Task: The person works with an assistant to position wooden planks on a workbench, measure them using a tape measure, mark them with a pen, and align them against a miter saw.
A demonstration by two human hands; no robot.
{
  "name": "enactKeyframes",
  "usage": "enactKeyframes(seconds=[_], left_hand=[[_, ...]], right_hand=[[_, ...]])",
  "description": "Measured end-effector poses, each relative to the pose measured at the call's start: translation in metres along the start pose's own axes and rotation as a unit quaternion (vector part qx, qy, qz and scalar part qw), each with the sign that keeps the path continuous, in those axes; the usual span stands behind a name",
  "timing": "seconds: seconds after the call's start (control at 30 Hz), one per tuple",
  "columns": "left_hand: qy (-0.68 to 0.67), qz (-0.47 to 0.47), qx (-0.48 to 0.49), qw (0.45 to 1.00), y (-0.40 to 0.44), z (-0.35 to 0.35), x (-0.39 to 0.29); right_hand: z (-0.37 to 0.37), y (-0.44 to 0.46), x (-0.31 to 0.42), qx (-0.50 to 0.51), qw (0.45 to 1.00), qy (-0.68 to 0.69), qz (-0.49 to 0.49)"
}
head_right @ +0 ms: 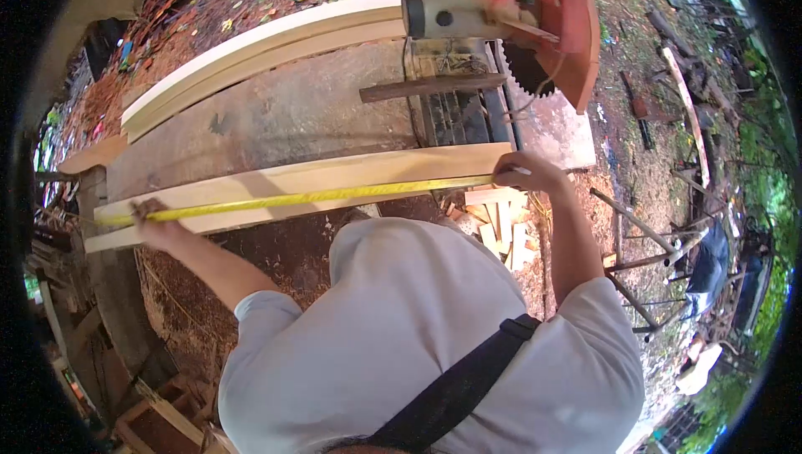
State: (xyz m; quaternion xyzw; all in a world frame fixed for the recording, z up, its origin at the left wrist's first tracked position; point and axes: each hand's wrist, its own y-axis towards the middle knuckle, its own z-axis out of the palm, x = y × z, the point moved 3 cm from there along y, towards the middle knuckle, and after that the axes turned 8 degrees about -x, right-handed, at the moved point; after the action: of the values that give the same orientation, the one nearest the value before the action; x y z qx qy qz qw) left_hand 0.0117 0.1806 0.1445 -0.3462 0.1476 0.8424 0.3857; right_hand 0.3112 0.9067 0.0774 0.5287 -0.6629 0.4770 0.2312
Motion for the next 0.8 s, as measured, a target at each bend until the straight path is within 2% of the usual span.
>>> enactKeyframes(seconds=[0.03, 0.07, 0.1, 0.13, 0.17, 0.2, 0.27, 0.3, 0.4, 0.47, 0.53, 0.57, 0.63, 0.7, 0.77, 0.8], left_hand=[[-0.136, -0.025, 0.174, 0.975, 0.012, 0.006, -0.009], [-0.134, -0.028, 0.172, 0.976, 0.043, -0.016, 0.003], [-0.054, -0.112, 0.052, 0.991, 0.084, -0.054, 0.03], [0.026, -0.191, -0.063, 0.979, 0.089, -0.044, 0.039], [0.029, -0.197, -0.108, 0.974, 0.076, -0.041, 0.048], [0.028, -0.241, -0.08, 0.967, 0.101, -0.07, 0.064], [0.014, -0.253, -0.023, 0.967, 0.097, -0.069, 0.071], [0.024, -0.265, -0.023, 0.964, 0.107, -0.078, 0.078], [0.014, -0.306, 0.019, 0.952, 0.129, -0.101, 0.106], [0.074, -0.319, -0.062, 0.943, 0.122, -0.088, 0.136], [0.121, -0.306, -0.051, 0.943, 0.082, -0.043, 0.158], [0.131, -0.349, -0.041, 0.927, 0.048, -0.021, 0.164], [-0.001, -0.467, 0.07, 0.881, 0.014, -0.015, 0.207], [-0.045, -0.49, 0.147, 0.858, -0.056, 0.035, 0.198], [-0.003, -0.49, 0.185, 0.852, -0.082, 0.045, 0.219], [0.036, -0.502, 0.271, 0.82, -0.099, 0.055, 0.222]], right_hand=[[0.014, 0.006, 0.023, 0.022, 0.999, 0.01, 0.029], [0.03, 0.019, 0.025, 0.024, 0.999, 0.01, 0.033], [0.049, 0.037, 0.022, 0.036, 0.998, -0.054, -0.01], [0.066, 0.055, 0.033, 0.044, 0.991, -0.115, -0.057], [0.081, 0.068, 0.04, 0.05, 0.986, -0.158, -0.031], [0.092, 0.077, 0.057, 0.043, 0.988, -0.147, -0.028], [0.11, 0.085, 0.079, 0.059, 0.98, -0.187, 0.015], [0.12, 0.087, 0.083, 0.042, 0.98, -0.192, -0.01], [0.138, 0.094, 0.113, 0.022, 0.99, -0.137, -0.006], [0.144, 0.105, 0.12, 0.016, 0.986, -0.16, 0.035], [0.147, 0.118, 0.129, 0.005, 0.987, -0.155, 0.034], [0.15, 0.128, 0.13, -0.01, 0.987, -0.161, 0.015], [0.154, 0.139, 0.14, -0.02, 0.986, -0.167, 0.001], [0.162, 0.149, 0.175, -0.061, 0.993, -0.068, -0.077], [0.179, 0.17, 0.172, -0.078, 0.989, -0.059, -0.112], [0.186, 0.177, 0.169, -0.096, 0.984, -0.06, -0.136]])
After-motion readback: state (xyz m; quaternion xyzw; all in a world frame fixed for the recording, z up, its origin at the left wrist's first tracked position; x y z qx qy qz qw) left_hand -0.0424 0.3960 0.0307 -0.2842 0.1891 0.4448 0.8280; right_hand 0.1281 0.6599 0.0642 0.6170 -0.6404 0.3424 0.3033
